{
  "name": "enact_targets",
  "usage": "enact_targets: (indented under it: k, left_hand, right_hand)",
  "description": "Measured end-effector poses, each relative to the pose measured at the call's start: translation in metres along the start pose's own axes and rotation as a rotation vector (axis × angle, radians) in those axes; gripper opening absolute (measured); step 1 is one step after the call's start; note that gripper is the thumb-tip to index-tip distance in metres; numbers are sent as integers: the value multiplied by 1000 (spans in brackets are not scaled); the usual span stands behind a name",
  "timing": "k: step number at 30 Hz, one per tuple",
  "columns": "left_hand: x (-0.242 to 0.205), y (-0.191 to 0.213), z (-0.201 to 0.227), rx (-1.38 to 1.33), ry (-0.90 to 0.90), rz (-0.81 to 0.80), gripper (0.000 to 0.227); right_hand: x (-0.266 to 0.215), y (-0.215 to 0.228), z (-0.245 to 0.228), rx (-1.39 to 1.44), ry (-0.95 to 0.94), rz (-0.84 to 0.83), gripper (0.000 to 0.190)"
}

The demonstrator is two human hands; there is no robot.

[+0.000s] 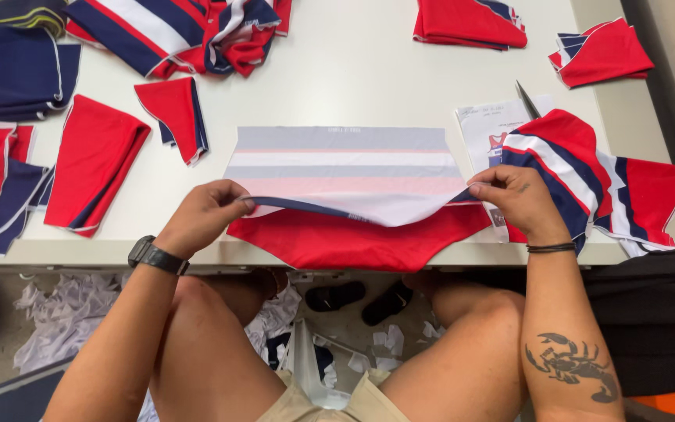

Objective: The person folds red, white, and blue striped t-shirts on a white table. They pick up each shirt, align the edges, fold it in half, and place it into a growing stack. The process is repeated for multiple shirts.

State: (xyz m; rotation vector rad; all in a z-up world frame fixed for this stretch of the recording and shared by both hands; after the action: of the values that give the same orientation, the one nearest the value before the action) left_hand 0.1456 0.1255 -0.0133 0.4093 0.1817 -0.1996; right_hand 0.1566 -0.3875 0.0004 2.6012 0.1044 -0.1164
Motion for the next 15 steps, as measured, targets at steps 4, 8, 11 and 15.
enact_targets:
  k: [4, 8, 11, 15]
  left_hand:
    - [42, 16, 1, 135, -44, 225, 24]
    - [94, 13, 2, 282, -36, 318, 20]
    - [115, 14, 2, 478, -100, 360, 20]
    - [123, 11, -8, 582, -84, 384, 23]
  right_hand:
    - [49, -1, 3, -118, -117, 68, 17]
    - [100, -12, 19, -77, -15, 135, 17]
    - [117, -25, 38, -253, 33, 276, 19]
    - [126, -31, 51, -375, 101, 261, 22]
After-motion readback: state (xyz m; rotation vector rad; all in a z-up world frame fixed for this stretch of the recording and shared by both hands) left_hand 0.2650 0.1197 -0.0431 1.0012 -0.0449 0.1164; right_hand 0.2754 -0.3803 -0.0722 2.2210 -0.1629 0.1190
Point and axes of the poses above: each hand's wrist, its own x-axis towards the middle knuckle, its own y-axis out of the back of the hand, z = x × y, the point moved 3 cm from there along x, towards the middle knuckle, and after that the axes turned 4 degrees about -x, right-handed, at the moved point
